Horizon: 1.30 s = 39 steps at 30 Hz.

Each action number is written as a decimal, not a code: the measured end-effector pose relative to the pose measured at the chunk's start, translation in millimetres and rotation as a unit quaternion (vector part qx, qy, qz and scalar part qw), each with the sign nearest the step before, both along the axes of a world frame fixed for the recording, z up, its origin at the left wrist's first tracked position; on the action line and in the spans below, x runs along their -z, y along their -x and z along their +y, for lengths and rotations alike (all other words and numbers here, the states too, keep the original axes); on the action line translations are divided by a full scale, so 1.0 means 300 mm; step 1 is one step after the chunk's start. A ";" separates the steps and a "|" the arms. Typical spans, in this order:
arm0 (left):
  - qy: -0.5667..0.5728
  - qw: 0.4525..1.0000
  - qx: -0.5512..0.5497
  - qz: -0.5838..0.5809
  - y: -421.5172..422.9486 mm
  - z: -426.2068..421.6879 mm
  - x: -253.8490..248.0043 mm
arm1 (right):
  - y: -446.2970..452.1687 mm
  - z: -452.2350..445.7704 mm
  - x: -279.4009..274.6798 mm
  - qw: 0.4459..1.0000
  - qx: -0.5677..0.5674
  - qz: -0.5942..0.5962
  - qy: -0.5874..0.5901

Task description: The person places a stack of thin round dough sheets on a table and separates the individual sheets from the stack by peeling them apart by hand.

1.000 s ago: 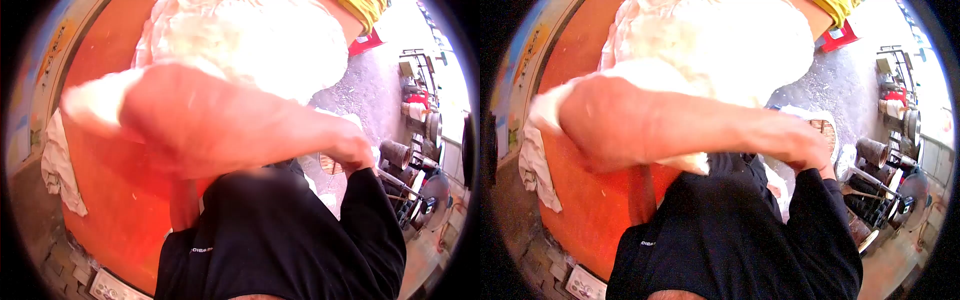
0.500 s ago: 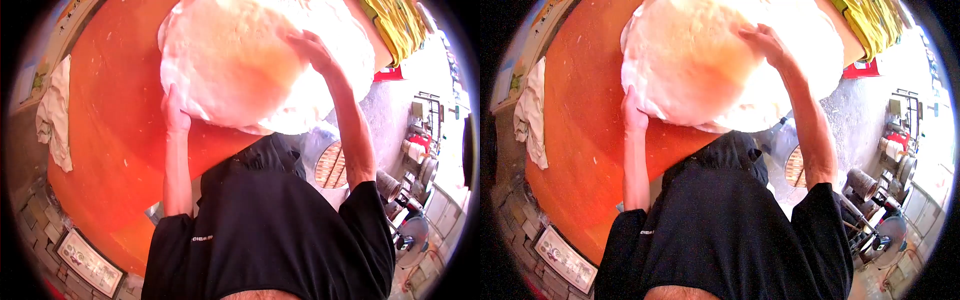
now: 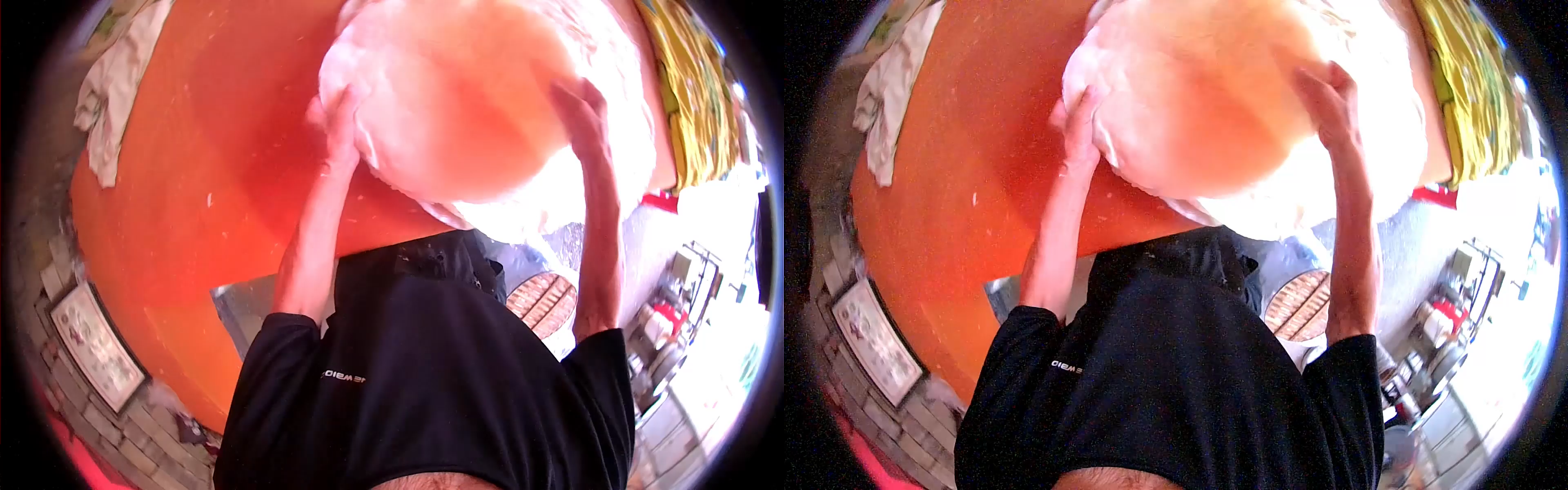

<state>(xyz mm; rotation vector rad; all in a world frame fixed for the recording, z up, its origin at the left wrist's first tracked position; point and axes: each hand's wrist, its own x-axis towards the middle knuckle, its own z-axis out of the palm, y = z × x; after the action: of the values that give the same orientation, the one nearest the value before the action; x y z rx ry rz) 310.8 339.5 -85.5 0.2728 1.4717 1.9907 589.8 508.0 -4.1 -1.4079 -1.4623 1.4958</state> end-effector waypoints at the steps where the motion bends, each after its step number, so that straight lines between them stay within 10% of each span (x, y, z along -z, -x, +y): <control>1: 0.003 1.000 -0.014 0.004 0.023 -0.015 -0.023 | 0.026 -0.001 -0.042 0.999 0.002 0.038 -0.001; 8: 0.025 0.991 -0.104 0.078 0.341 -0.383 -0.243 | 0.452 -0.160 -0.075 0.991 -0.104 0.062 -0.065; 16: 0.289 0.942 -0.161 0.052 0.779 -0.999 0.070 | 0.742 -0.477 0.166 0.938 -0.313 0.076 0.131; 23: 0.386 0.888 -0.148 0.202 0.812 -1.065 0.094 | 0.383 -0.458 -0.022 0.878 -0.279 -0.193 -0.339; 29: 0.394 0.825 -0.190 0.356 0.545 -0.806 -0.170 | 0.018 -0.351 0.054 0.748 -0.308 -0.391 -0.439; 31: 0.564 0.586 -0.148 0.563 0.423 -0.721 -0.256 | -0.012 -0.348 0.038 0.775 -0.309 -0.355 -0.420; 33: 0.546 0.534 -0.178 0.620 0.400 -0.700 -0.258 | -0.028 -0.342 0.033 0.795 -0.302 -0.304 -0.430; 39: 0.246 0.922 0.010 0.298 0.119 -0.468 -0.246 | -0.032 -0.185 0.096 0.784 -0.316 -0.252 -0.472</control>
<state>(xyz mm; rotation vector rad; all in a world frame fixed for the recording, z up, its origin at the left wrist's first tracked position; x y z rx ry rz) 275.2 199.1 -11.6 0.7078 2.2755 1.5039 599.4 452.4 -32.9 -0.6817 -2.6801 0.4110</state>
